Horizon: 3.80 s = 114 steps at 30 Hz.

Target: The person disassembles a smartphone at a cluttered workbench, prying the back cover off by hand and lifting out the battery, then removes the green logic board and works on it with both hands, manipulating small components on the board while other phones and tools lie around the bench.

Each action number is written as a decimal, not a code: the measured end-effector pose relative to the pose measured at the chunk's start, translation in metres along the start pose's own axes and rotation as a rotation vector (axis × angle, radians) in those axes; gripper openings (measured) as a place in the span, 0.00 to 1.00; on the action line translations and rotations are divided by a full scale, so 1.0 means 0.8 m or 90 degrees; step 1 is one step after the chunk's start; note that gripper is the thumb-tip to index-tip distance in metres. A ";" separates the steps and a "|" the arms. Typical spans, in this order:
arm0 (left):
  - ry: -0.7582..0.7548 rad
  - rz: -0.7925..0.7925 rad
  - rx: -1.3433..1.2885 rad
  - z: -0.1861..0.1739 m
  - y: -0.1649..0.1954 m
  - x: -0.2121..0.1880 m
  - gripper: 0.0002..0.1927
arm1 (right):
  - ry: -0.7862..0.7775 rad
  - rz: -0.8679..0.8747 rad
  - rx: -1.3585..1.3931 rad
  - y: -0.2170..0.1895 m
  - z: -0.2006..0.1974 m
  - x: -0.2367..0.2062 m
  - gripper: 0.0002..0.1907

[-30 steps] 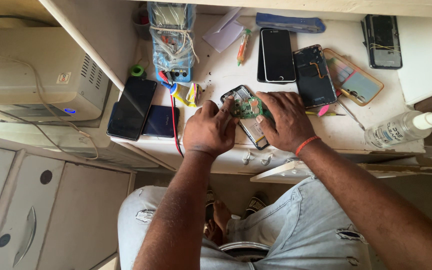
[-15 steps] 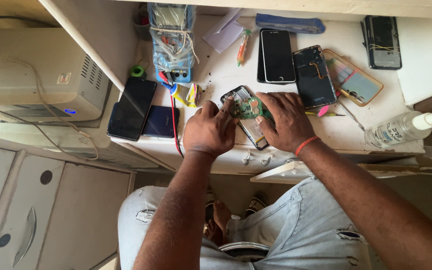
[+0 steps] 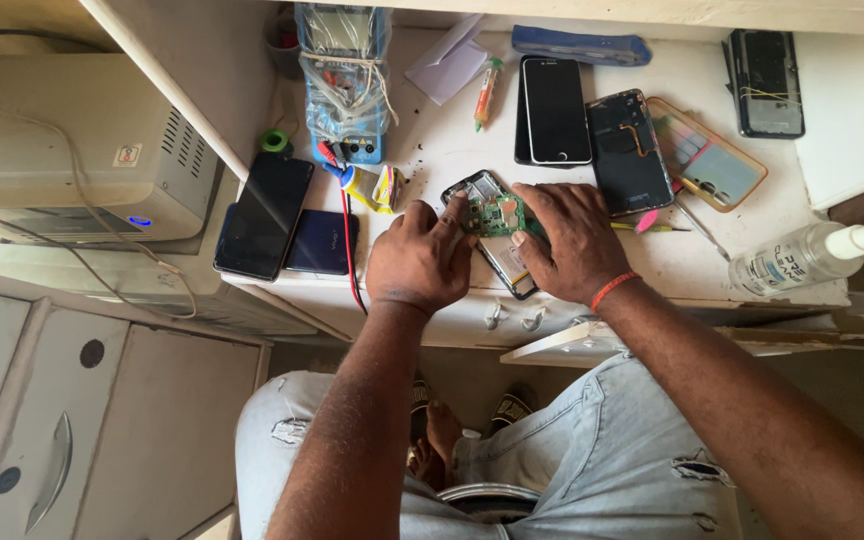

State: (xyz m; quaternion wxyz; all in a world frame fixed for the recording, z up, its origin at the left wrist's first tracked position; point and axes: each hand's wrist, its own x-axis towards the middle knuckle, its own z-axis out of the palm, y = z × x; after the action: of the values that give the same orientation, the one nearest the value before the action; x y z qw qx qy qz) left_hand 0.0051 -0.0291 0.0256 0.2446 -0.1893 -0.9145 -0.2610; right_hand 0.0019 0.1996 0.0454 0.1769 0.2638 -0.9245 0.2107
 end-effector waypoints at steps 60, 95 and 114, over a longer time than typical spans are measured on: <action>-0.001 0.004 0.008 -0.002 0.001 0.000 0.27 | 0.032 -0.042 0.023 0.002 0.000 -0.003 0.27; 0.001 -0.066 0.024 0.002 0.002 -0.001 0.23 | 0.031 -0.045 0.022 0.001 -0.001 -0.003 0.28; -0.002 -0.065 -0.006 0.002 -0.003 -0.004 0.26 | 0.022 -0.032 0.028 -0.003 0.001 -0.001 0.28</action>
State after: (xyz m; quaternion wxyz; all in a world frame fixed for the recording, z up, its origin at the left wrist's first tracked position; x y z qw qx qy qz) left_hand 0.0058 -0.0307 0.0218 0.2283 -0.1441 -0.9221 -0.2772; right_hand 0.0035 0.1980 0.0453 0.1920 0.2871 -0.9096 0.2311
